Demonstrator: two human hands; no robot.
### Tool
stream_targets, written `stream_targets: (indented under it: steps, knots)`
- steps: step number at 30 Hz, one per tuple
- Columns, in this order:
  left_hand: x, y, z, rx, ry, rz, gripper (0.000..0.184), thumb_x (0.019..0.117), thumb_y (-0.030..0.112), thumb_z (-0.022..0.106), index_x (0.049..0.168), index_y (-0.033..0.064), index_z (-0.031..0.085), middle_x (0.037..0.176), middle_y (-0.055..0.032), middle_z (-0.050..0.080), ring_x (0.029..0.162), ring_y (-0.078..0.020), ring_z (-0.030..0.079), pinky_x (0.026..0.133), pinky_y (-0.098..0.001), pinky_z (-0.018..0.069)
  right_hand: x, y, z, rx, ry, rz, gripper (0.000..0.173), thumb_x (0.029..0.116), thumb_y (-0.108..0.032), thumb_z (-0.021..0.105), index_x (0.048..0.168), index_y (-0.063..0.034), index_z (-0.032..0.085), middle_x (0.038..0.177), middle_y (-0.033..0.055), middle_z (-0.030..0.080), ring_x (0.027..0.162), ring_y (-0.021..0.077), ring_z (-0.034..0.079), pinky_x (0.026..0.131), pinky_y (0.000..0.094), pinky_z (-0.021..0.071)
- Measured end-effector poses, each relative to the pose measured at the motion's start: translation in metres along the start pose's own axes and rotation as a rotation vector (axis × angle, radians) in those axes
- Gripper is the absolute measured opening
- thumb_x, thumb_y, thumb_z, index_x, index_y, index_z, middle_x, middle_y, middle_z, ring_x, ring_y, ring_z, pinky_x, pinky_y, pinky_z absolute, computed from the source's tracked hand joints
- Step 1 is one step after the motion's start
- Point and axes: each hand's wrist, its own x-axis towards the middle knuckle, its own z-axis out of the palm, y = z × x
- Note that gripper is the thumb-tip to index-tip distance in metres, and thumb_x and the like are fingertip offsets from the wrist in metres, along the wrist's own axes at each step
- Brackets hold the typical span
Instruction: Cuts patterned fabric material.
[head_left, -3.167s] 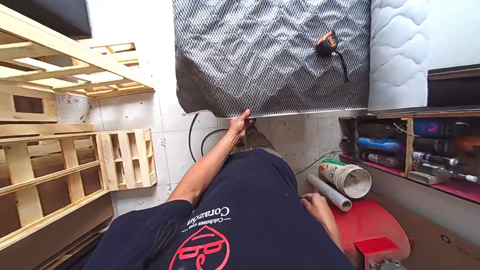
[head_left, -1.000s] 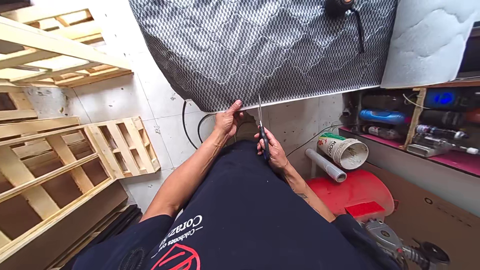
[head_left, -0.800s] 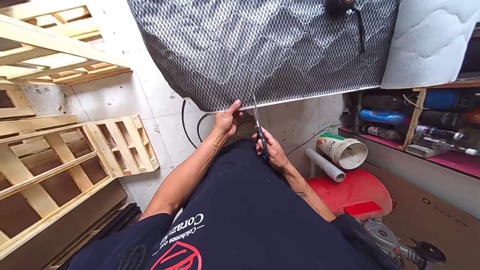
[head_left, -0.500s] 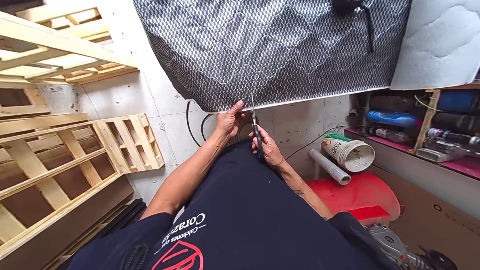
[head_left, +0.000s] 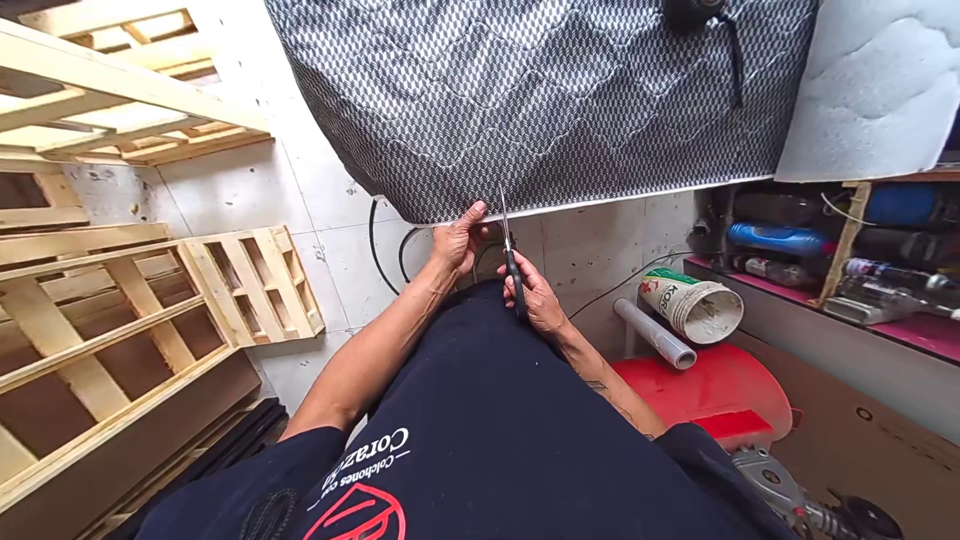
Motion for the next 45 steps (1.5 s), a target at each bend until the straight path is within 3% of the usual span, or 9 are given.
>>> stream_targets:
  steps: [10, 17, 20, 24, 28, 30, 38, 42, 45]
  knots:
    - [0.001, 0.0, -0.002, 0.029, -0.014, 0.009, 0.019, 0.0974, 0.008, 0.068, 0.115, 0.0065, 0.061, 0.093, -0.0084, 0.071, 0.071, -0.0142, 0.068, 0.066, -0.0277, 0.0601, -0.017, 0.002, -0.028, 0.054, 0.176, -0.021, 0.056, 0.1042, -0.014, 0.049, 0.154, 0.003, 0.032, 0.12, 0.0077, 0.063, 0.079, 0.0097, 0.061, 0.065, 0.0245, 0.0537]
    - [0.007, -0.006, 0.002, 0.001, -0.005, -0.038, 0.017, 0.0994, 0.01, 0.066, 0.115, 0.006, 0.061, 0.092, -0.0105, 0.072, 0.072, -0.0159, 0.069, 0.067, -0.0293, 0.0602, -0.019, -0.005, -0.044, 0.091, 0.114, -0.02, 0.055, 0.1034, -0.011, 0.05, 0.154, 0.0038, 0.035, 0.12, 0.0072, 0.064, 0.077, 0.0082, 0.061, 0.063, 0.0224, 0.0525]
    - [0.012, -0.018, 0.016, -0.013, -0.03, -0.068, 0.017, 0.1031, 0.016, 0.061, 0.115, 0.0051, 0.062, 0.095, -0.0111, 0.074, 0.08, -0.0179, 0.072, 0.075, -0.0319, 0.0609, -0.019, -0.005, -0.042, 0.102, 0.131, -0.043, 0.055, 0.1034, -0.009, 0.05, 0.155, 0.0042, 0.033, 0.12, 0.0074, 0.063, 0.078, 0.0085, 0.061, 0.064, 0.0229, 0.0531]
    - [0.015, -0.036, 0.044, -0.022, -0.128, -0.114, 0.031, 0.1038, 0.026, 0.061, 0.128, 0.0063, 0.059, 0.113, -0.0125, 0.072, 0.1, -0.0217, 0.072, 0.087, -0.0362, 0.0597, -0.022, -0.004, -0.041, 0.081, 0.154, -0.053, 0.054, 0.1035, -0.011, 0.05, 0.153, 0.0047, 0.036, 0.119, 0.0059, 0.064, 0.078, 0.0073, 0.06, 0.064, 0.0219, 0.0529]
    - [0.014, -0.042, 0.056, 0.044, -0.042, -0.09, 0.02, 0.0991, 0.018, 0.068, 0.115, 0.0067, 0.063, 0.094, -0.0072, 0.073, 0.078, -0.0147, 0.071, 0.071, -0.0287, 0.0605, -0.024, 0.0, -0.045, 0.072, 0.18, -0.038, 0.053, 0.1042, -0.013, 0.049, 0.153, 0.0041, 0.037, 0.118, 0.0061, 0.064, 0.077, 0.0075, 0.06, 0.064, 0.0223, 0.0525]
    - [0.012, -0.038, 0.051, 0.1, -0.01, -0.09, 0.017, 0.0978, 0.013, 0.07, 0.111, 0.0046, 0.064, 0.089, -0.0074, 0.073, 0.072, -0.0144, 0.07, 0.068, -0.0285, 0.0603, -0.02, -0.002, -0.048, 0.072, 0.167, -0.03, 0.053, 0.1044, -0.014, 0.049, 0.153, 0.0041, 0.036, 0.119, 0.0062, 0.064, 0.078, 0.0076, 0.06, 0.064, 0.0223, 0.0527]
    - [0.006, -0.027, 0.04, 0.189, -0.005, -0.148, 0.013, 0.0987, 0.01, 0.067, 0.107, 0.0003, 0.065, 0.087, -0.0097, 0.073, 0.072, -0.015, 0.07, 0.068, -0.028, 0.0595, -0.008, -0.008, -0.049, 0.077, 0.12, -0.027, 0.055, 0.1025, -0.008, 0.051, 0.153, 0.0053, 0.034, 0.12, 0.0056, 0.063, 0.08, 0.0071, 0.061, 0.066, 0.0222, 0.0538]
    - [0.008, -0.023, 0.04, 0.215, -0.003, -0.178, 0.012, 0.0982, 0.008, 0.067, 0.105, -0.0018, 0.066, 0.088, -0.0108, 0.074, 0.071, -0.0144, 0.07, 0.067, -0.0267, 0.0591, -0.013, -0.009, -0.053, 0.016, 0.144, -0.066, 0.055, 0.0986, -0.003, 0.056, 0.15, 0.009, 0.04, 0.117, 0.0074, 0.066, 0.08, 0.0071, 0.062, 0.068, 0.0224, 0.0553]
    - [0.009, -0.02, 0.039, 0.264, -0.004, -0.19, 0.013, 0.0984, 0.009, 0.067, 0.105, -0.0022, 0.068, 0.09, -0.0108, 0.075, 0.073, -0.0136, 0.07, 0.067, -0.0257, 0.0581, -0.009, -0.014, -0.053, -0.032, 0.154, -0.065, 0.056, 0.0992, -0.007, 0.057, 0.151, 0.0079, 0.04, 0.12, 0.0077, 0.066, 0.081, 0.0066, 0.062, 0.069, 0.022, 0.0547]
